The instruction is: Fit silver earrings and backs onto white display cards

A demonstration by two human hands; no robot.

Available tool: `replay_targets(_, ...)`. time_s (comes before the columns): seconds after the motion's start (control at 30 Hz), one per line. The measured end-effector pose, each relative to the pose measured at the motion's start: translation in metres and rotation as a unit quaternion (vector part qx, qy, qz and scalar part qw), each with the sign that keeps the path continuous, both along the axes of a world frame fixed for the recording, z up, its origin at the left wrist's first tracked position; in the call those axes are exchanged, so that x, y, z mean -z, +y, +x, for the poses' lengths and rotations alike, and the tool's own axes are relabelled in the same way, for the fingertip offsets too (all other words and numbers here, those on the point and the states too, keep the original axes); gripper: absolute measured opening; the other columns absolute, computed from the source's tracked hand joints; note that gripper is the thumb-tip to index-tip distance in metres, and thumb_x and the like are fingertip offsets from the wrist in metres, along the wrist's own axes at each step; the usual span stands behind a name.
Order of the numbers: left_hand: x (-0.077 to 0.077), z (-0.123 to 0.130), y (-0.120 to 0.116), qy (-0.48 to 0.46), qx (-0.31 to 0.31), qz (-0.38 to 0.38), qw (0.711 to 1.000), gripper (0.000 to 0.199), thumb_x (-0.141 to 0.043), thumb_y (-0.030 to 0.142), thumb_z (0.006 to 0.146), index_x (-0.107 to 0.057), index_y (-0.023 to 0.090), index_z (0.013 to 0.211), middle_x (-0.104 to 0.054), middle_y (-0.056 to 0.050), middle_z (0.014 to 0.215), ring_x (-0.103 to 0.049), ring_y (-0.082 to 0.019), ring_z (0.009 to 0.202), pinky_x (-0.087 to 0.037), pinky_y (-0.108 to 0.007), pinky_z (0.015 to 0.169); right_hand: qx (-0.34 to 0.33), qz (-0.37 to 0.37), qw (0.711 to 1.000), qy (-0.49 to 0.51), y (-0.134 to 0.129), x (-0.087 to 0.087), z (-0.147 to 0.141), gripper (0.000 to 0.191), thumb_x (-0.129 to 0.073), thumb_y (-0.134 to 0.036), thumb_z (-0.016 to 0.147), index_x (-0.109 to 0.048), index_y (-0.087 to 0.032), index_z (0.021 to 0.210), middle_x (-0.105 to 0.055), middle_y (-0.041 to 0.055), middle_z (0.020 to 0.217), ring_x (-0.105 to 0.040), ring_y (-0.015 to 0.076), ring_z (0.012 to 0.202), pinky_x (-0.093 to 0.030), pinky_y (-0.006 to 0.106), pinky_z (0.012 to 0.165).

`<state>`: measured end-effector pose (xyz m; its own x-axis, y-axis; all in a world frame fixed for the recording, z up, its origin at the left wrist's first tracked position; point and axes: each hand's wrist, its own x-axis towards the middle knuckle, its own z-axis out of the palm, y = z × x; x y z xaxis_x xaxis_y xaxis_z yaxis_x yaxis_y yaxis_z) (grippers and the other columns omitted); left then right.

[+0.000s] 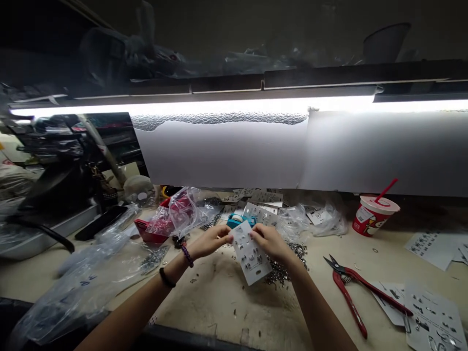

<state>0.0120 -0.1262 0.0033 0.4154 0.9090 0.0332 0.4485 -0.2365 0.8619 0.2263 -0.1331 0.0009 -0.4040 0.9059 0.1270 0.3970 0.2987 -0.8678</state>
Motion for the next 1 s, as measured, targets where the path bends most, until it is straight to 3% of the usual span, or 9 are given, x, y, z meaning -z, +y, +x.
replay_targets(0.2,0.009,-0.032,0.0,-0.059,-0.035,-0.022,0.997,0.034,-0.043,0.045,0.081,-0.054,0.017,0.097,-0.06,-0.007,0.093,-0.056,-0.019,0.086,-0.044,-0.032,0.074,0.066,-0.042,0.992,0.099,0.001,0.0,-0.006,0.029,-0.044,-0.048,0.081,-0.047,-0.019,0.078,-0.042,-0.0031,0.064,-0.038,0.0089,0.05,-0.032,0.023,0.046)
replay_targets(0.3,0.007,-0.034,0.006,-0.092,-0.036,-0.032,0.995,0.037,-0.036,0.045,0.084,-0.05,0.016,0.104,-0.059,-0.008,0.098,-0.055,-0.018,0.087,-0.044,-0.033,0.076,0.069,-0.052,0.989,0.123,-0.001,0.001,-0.019,0.031,-0.048,-0.05,0.079,-0.048,-0.019,0.076,-0.04,-0.0042,0.061,-0.033,0.0073,0.048,-0.029,0.022,0.044)
replay_targets(0.4,0.0,-0.03,0.01,-0.116,-0.01,-0.037,0.993,0.037,-0.037,0.044,0.084,-0.051,0.017,0.105,-0.056,-0.009,0.105,-0.055,-0.018,0.09,-0.044,-0.033,0.077,0.052,-0.063,0.989,0.127,-0.004,0.001,-0.032,0.03,-0.051,-0.049,0.078,-0.05,-0.018,0.075,-0.045,-0.0027,0.064,-0.038,0.0078,0.05,-0.031,0.022,0.045)
replay_targets(0.57,-0.011,-0.027,0.015,-0.138,0.065,-0.058,0.987,0.033,-0.058,0.041,0.073,-0.059,0.016,0.093,-0.061,-0.006,0.091,-0.056,-0.017,0.079,-0.045,-0.027,0.067,0.014,-0.054,0.994,0.089,-0.003,-0.005,-0.039,0.026,-0.051,-0.043,0.081,-0.055,-0.017,0.081,-0.055,0.0022,0.075,-0.051,0.0116,0.064,-0.04,0.024,0.054)
replay_targets(0.7,-0.011,-0.034,0.017,-0.145,0.065,-0.08,0.984,0.048,-0.028,0.05,0.085,-0.06,0.014,0.084,-0.059,-0.005,0.078,-0.053,-0.013,0.066,-0.042,-0.023,0.054,0.021,-0.034,0.999,0.035,-0.003,-0.011,-0.044,0.023,-0.05,-0.039,0.083,-0.055,-0.017,0.079,-0.056,0.0024,0.074,-0.052,0.0119,0.062,-0.041,0.024,0.052)
replay_targets(0.83,-0.004,-0.033,0.012,-0.099,0.139,-0.111,0.979,0.031,-0.062,0.044,0.069,-0.061,0.013,0.074,-0.058,-0.001,0.068,-0.053,-0.013,0.061,-0.042,-0.022,0.052,0.0,-0.016,1.0,-0.023,-0.008,-0.011,-0.049,0.022,-0.048,-0.036,0.084,-0.06,-0.018,0.08,-0.06,0.0034,0.076,-0.055,0.0132,0.064,-0.042,0.025,0.053)
replay_targets(1.0,0.016,-0.03,0.009,-0.118,0.076,-0.088,0.986,0.033,-0.057,0.045,0.074,-0.057,0.013,0.08,-0.058,-0.003,0.072,-0.056,-0.015,0.065,-0.044,-0.025,0.056,0.105,-0.015,0.994,0.039,-0.018,0.003,-0.037,0.031,-0.046,-0.042,0.084,-0.053,-0.02,0.107,-0.058,0.0058,0.092,-0.057,0.0159,0.077,-0.047,0.028,0.06)
